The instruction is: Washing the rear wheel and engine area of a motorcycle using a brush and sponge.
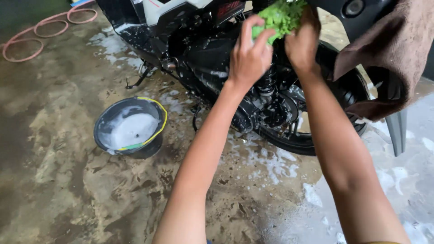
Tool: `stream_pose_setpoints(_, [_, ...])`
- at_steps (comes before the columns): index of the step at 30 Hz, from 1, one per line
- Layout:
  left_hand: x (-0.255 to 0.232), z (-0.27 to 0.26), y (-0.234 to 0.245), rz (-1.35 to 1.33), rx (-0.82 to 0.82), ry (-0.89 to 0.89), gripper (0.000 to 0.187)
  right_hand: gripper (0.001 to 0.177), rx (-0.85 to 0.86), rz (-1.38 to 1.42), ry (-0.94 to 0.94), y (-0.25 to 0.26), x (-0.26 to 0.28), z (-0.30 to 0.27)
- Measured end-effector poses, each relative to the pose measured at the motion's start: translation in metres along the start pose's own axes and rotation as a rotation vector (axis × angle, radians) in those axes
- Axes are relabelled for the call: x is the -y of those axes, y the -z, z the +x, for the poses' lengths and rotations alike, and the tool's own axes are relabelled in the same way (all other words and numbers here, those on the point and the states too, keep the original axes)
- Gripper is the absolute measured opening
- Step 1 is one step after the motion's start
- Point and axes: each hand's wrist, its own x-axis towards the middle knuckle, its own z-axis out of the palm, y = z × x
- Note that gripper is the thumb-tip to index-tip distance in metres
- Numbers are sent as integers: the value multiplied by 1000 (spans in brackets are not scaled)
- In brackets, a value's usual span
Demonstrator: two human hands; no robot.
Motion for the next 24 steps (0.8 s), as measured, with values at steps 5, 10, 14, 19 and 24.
stream_pose_setpoints(5, [-7,15,8,17,-52,-47,11,36,94,733,-386,4,33,-16])
stream_pose_setpoints(10, [46,7,-3,65,115,297,12,33,50,414,-216,15,93,-2])
stream_pose_setpoints(14, [42,12,2,222,154,190,19,16,-60,215,-171,-27,77,-7])
stream_pose_setpoints(19, [10,24,25,99,87,-27,12,19,-110,373,-285,-38,52,-1])
stream_pose_setpoints(24, [26,25,30,273,158,-51,14,47,-29,828,-476,-28,42,-4])
